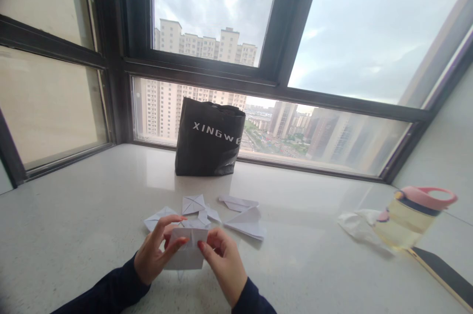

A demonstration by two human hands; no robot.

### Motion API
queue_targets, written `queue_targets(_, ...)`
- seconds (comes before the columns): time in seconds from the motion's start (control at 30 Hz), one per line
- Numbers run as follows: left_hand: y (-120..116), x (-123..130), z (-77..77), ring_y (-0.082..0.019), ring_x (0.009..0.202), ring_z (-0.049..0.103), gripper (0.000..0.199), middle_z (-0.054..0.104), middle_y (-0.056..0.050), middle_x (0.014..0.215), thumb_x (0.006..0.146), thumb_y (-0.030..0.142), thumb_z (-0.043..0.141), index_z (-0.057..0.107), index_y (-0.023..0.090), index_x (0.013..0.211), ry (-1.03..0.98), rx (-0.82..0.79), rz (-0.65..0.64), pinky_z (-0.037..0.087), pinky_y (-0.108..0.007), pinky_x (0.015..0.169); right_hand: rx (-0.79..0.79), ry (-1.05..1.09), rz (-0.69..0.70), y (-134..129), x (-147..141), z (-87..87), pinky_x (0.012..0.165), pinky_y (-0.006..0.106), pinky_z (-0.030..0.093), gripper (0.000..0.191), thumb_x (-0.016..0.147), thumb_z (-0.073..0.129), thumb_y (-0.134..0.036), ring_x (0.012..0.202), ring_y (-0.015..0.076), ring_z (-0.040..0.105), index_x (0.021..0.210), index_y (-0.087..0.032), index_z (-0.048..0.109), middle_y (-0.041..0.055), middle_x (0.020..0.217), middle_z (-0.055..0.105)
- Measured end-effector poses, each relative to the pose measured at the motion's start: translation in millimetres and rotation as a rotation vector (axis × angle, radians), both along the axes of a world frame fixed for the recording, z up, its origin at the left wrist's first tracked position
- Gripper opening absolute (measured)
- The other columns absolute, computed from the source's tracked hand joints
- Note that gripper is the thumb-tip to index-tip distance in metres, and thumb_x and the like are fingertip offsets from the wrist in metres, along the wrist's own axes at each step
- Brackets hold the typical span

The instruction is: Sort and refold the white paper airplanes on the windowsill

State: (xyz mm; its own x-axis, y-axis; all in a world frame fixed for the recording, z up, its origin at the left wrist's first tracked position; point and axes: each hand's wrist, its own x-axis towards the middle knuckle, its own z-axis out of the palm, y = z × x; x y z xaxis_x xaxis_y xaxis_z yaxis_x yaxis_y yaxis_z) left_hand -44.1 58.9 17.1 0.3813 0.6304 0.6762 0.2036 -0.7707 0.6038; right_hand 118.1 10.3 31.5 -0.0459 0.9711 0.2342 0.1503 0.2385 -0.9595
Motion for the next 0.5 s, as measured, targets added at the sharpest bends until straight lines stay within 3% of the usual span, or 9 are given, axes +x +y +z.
queue_targets(0.13, -4, 4, -0.1, -0.012, 0.053, 0.049, 0.041, 0.058, 0.001, 0.067, 0.081, 0.035, 0.047, 0.034, 0.02, 0.117, 0.071, -0.015, -0.034, 0.04, -0.022, 0.051, -0.105, 0.061, 0.006, 0, 18, 8.6, 0.041, 0.019, 0.027, 0.04, 0.062, 0.061, -0.055, 0.045, 0.0068, 0.04, 0.064, -0.018, 0.046, -0.0041, 0.055, 0.049)
queue_targets(0.23, -7, 6, 4.0, -0.013, 0.062, 0.053, 0.036, 0.06, -0.002, 0.077, 0.082, 0.031, 0.044, 0.037, 0.02, 0.116, 0.062, -0.03, -0.028, 0.042, -0.025, 0.058, -0.178, -0.023, -0.028, -5, 41, 13.0, 0.038, 0.018, 0.025, 0.044, 0.058, 0.062, -0.058, 0.04, 0.0059, 0.036, 0.064, -0.018, 0.045, -0.0068, 0.047, 0.044)
queue_targets(0.37, 2, 2, 3.2, -0.016, 0.066, 0.053, 0.027, 0.06, -0.003, 0.077, 0.081, 0.017, 0.036, 0.044, 0.018, 0.107, 0.094, 0.009, 0.088, 0.043, -0.027, 0.061, -0.246, -0.136, -0.15, -14, 81, 12.3, 0.035, 0.017, 0.023, 0.047, 0.057, 0.061, -0.057, 0.036, 0.0067, 0.034, 0.078, -0.02, 0.042, -0.0109, 0.042, 0.039)
queue_targets(0.5, 18, -6, -1.2, -0.019, 0.079, 0.053, 0.03, 0.06, -0.006, 0.082, 0.073, 0.006, 0.032, 0.051, 0.017, 0.094, 0.163, 0.055, 0.242, 0.042, -0.033, 0.072, -0.205, -0.264, -0.294, -21, 105, -2.4, 0.036, 0.019, 0.026, 0.039, 0.064, 0.054, -0.051, 0.037, 0.0093, 0.037, 0.082, -0.022, 0.036, -0.011, 0.044, 0.042)
